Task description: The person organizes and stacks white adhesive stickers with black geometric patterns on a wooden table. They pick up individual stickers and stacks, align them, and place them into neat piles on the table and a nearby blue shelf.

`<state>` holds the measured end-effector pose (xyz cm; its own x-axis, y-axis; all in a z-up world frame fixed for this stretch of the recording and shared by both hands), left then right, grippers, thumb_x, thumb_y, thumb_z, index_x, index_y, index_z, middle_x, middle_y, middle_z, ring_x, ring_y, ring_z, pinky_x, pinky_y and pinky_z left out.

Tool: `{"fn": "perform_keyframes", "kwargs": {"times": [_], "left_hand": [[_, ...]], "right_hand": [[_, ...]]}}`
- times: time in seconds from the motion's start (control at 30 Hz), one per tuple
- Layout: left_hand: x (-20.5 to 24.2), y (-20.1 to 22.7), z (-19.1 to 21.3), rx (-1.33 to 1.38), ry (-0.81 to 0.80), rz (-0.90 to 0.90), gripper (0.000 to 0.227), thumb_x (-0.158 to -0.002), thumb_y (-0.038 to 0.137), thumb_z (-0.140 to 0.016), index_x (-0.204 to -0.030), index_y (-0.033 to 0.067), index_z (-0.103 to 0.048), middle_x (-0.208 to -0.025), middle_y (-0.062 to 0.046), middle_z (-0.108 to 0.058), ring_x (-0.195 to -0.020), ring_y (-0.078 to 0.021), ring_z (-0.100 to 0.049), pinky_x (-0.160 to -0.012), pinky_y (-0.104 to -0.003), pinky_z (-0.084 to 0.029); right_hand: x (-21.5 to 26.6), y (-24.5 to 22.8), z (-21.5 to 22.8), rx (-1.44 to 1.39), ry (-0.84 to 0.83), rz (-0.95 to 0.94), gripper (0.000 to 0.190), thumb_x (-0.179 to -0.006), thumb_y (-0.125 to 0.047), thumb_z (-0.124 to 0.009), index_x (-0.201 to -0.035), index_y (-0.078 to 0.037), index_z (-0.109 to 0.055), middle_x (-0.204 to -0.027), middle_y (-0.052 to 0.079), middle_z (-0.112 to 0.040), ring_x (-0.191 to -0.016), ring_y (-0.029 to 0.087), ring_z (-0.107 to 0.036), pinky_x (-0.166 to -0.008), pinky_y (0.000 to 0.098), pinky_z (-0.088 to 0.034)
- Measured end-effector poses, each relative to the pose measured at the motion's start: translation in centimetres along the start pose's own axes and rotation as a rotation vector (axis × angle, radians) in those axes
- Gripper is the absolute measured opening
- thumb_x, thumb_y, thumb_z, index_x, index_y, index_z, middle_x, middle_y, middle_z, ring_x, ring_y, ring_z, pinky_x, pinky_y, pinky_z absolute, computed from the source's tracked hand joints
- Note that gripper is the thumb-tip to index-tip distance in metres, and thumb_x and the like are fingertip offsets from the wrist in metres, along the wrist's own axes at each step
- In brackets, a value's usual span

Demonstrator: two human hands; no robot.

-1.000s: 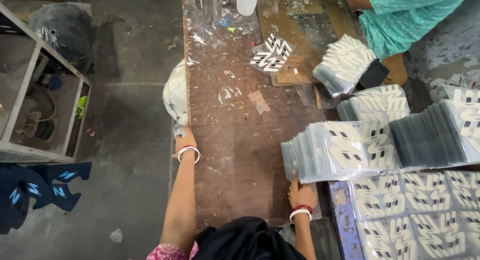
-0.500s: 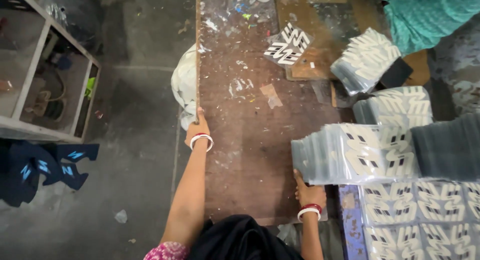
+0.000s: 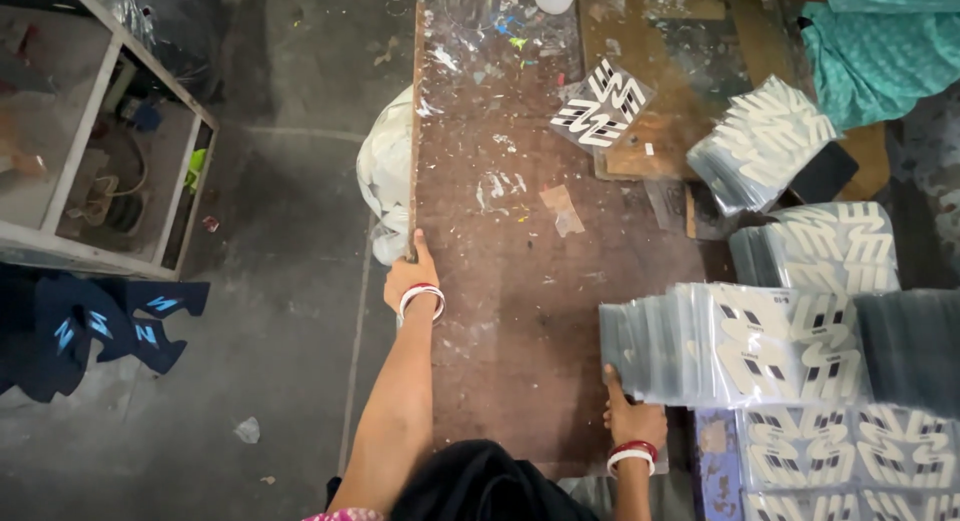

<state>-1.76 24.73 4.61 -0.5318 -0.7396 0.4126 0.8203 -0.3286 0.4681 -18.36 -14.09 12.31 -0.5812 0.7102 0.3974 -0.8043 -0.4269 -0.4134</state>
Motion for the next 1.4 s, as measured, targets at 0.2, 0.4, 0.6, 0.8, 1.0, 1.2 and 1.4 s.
{"fn": "perform_keyframes", "kwargs": {"times": [0.2,0.4,0.6,0.8,1.0,1.2,1.4], "left_hand": [[-0.1,-0.2,-0.3,-0.024,0.009,0.000,0.093,-0.093,0.083,-0.032,-0.107,0.0035,-0.079,-0.100,-0.026,-0.075,-0.101,-0.0427,-0.072,-0.088,-0.050,-0.056],[-0.2,-0.1,-0.2,0.000,0.034,-0.017,0.090,-0.092,0.081,-0.034,-0.108,0.0046,-0.078,-0.098,-0.026,-0.075,-0.099,-0.0435,-0.072,-0.087,-0.051,-0.055],[0.5,-0.5,-0.2,0.005,0.009,0.001,0.089,-0.093,0.080,-0.035,-0.106,0.0048,-0.079,-0.099,-0.025,-0.075,-0.100,-0.0432,-0.072,-0.089,-0.050,-0.055],[0.3,0.3,0.5,-0.006,0.016,0.000,0.089,-0.093,0.080,-0.035,-0.106,0.0043,-0.079,-0.101,-0.025,-0.075,-0.101,-0.0428,-0.072,-0.090,-0.050,-0.055],[-0.2,0.0,-0.3,-0.023,0.022,-0.012,0.091,-0.094,0.081,-0.034,-0.109,0.0034,-0.078,-0.102,-0.025,-0.075,-0.102,-0.0421,-0.072,-0.089,-0.049,-0.056],[0.3,0.1,0.2,-0.007,0.017,-0.011,0.090,-0.093,0.081,-0.034,-0.109,0.0047,-0.079,-0.103,-0.024,-0.075,-0.102,-0.0417,-0.072,-0.090,-0.049,-0.055],[0.0,0.0,-0.3,-0.008,0.038,-0.008,0.090,-0.093,0.081,-0.035,-0.110,0.0043,-0.078,-0.102,-0.025,-0.075,-0.101,-0.0420,-0.072,-0.090,-0.050,-0.055]], "right_hand": [[0.2,-0.3,0.1,-0.008,-0.003,0.016,0.065,-0.080,-0.065,-0.076,-0.070,-0.001,-0.075,-0.057,0.008,-0.070,-0.052,0.020,-0.071,-0.061,0.0357,-0.058],[0.3,-0.7,0.2,-0.033,-0.017,0.018,0.062,-0.080,-0.062,-0.078,-0.072,-0.001,-0.075,-0.058,0.008,-0.070,-0.052,0.019,-0.071,-0.060,0.0346,-0.057],[-0.3,0.5,-0.2,-0.025,-0.019,0.002,0.066,-0.080,-0.064,-0.078,-0.069,0.001,-0.075,-0.057,0.007,-0.070,-0.051,0.019,-0.071,-0.060,0.0340,-0.057],[0.2,-0.6,0.2,-0.015,-0.001,-0.006,0.060,-0.075,-0.064,-0.080,-0.068,-0.005,-0.073,-0.054,0.005,-0.068,-0.049,0.020,-0.070,-0.058,0.0352,-0.056],[0.1,-0.3,0.0,0.037,0.034,-0.008,0.065,-0.073,-0.068,-0.080,-0.063,-0.005,-0.074,-0.053,0.005,-0.068,-0.051,0.019,-0.071,-0.061,0.0348,-0.057],[-0.8,0.8,-0.5,0.088,0.004,-0.025,0.069,-0.071,-0.072,-0.079,-0.058,-0.005,-0.075,-0.052,0.005,-0.068,-0.052,0.019,-0.072,-0.063,0.0339,-0.057],[-0.7,0.4,-0.2,0.048,-0.013,-0.031,0.068,-0.072,-0.071,-0.079,-0.058,-0.004,-0.074,-0.052,0.005,-0.068,-0.052,0.019,-0.072,-0.060,0.0343,-0.057]]}}
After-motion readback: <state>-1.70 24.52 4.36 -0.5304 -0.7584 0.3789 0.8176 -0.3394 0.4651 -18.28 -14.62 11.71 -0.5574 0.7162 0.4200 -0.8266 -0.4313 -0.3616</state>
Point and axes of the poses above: each hand's wrist, its own x-axis away from the middle knuckle, its own z-axis out of the back of the hand, y = z × x, the point moved 4 cm from there along -x, towards the middle knuckle
